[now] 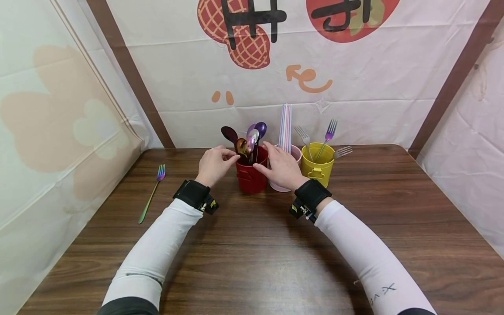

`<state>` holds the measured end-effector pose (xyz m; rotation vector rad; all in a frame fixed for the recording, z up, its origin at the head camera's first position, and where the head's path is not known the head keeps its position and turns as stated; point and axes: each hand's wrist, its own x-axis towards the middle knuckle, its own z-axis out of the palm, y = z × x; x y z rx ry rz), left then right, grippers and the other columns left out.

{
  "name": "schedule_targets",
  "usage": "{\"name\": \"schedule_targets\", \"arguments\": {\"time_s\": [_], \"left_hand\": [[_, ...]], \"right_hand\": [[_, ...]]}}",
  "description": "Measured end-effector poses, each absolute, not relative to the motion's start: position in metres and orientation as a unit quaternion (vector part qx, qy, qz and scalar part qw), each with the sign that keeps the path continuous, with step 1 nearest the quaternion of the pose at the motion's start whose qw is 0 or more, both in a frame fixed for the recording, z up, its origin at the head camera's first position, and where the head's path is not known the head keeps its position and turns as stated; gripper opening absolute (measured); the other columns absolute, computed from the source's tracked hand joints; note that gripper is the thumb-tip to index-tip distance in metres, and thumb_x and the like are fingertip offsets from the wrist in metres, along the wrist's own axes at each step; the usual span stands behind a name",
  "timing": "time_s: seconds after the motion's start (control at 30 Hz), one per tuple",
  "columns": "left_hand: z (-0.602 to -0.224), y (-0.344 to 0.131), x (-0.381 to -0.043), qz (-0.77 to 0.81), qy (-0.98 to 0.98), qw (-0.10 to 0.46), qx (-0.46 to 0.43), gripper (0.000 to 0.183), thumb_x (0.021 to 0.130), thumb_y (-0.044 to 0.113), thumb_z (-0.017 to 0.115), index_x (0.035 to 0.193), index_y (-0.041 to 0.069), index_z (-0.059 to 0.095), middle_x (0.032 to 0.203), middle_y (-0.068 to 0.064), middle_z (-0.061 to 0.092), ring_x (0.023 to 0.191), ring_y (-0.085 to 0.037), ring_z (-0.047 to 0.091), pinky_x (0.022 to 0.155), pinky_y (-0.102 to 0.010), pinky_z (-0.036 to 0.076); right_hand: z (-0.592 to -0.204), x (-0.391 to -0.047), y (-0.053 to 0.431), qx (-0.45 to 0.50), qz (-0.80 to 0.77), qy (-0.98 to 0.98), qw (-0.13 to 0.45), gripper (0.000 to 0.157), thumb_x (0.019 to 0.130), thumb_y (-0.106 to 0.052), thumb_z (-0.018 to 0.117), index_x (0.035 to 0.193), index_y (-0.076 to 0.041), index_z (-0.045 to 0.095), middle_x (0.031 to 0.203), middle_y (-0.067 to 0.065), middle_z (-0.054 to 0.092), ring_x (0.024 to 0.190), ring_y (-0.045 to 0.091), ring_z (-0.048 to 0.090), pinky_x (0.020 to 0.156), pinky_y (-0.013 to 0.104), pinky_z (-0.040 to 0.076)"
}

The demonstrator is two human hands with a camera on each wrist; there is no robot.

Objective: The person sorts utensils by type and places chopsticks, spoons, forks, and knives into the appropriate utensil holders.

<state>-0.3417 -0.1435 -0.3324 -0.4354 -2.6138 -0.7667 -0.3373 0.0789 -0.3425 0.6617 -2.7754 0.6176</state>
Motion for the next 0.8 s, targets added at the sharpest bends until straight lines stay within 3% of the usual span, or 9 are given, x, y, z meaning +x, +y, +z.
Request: {"name": "schedule_targets", "arguments": {"time_s": [0.33, 0.6, 0.8], "left_hand": [[-0.333, -0.157, -0.333, -0.268, -0.926, 0.212, -0.162, 0.021, 0.091, 0.028, 0.070, 0.095, 0.010, 0.078, 0.081, -0.002, 0.064, 0.073, -0.019, 0.055, 0.056, -0.032, 0.040], [-0.334, -0.185, -0.321, -0.256, -0.935, 0.194, -0.151, 0.022, 0.092, 0.031, 0.068, 0.096, 0.011, 0.077, 0.090, -0.001, 0.066, 0.078, -0.019, 0.059, 0.060, -0.036, 0.044], [-0.340, -0.225, -0.313, -0.229, -0.953, 0.160, -0.117, 0.028, 0.094, 0.033, 0.065, 0.105, 0.009, 0.073, 0.104, -0.008, 0.065, 0.089, -0.026, 0.064, 0.070, -0.045, 0.048]], "right_hand": [[-0.343, -0.337, 0.079, 0.222, 0.207, -0.947, 0.106, 0.079, 0.093, -0.056, 0.053, 0.150, -0.006, 0.029, 0.146, 0.012, 0.045, 0.134, 0.027, 0.039, 0.108, 0.043, 0.033], [-0.342, -0.336, 0.079, 0.223, 0.210, -0.946, 0.101, 0.079, 0.093, -0.056, 0.053, 0.150, -0.006, 0.029, 0.146, 0.011, 0.045, 0.134, 0.027, 0.039, 0.109, 0.041, 0.031], [-0.342, -0.337, 0.079, 0.227, 0.210, -0.945, 0.104, 0.079, 0.093, -0.055, 0.053, 0.149, -0.006, 0.029, 0.144, 0.011, 0.047, 0.131, 0.026, 0.042, 0.107, 0.041, 0.034]]}}
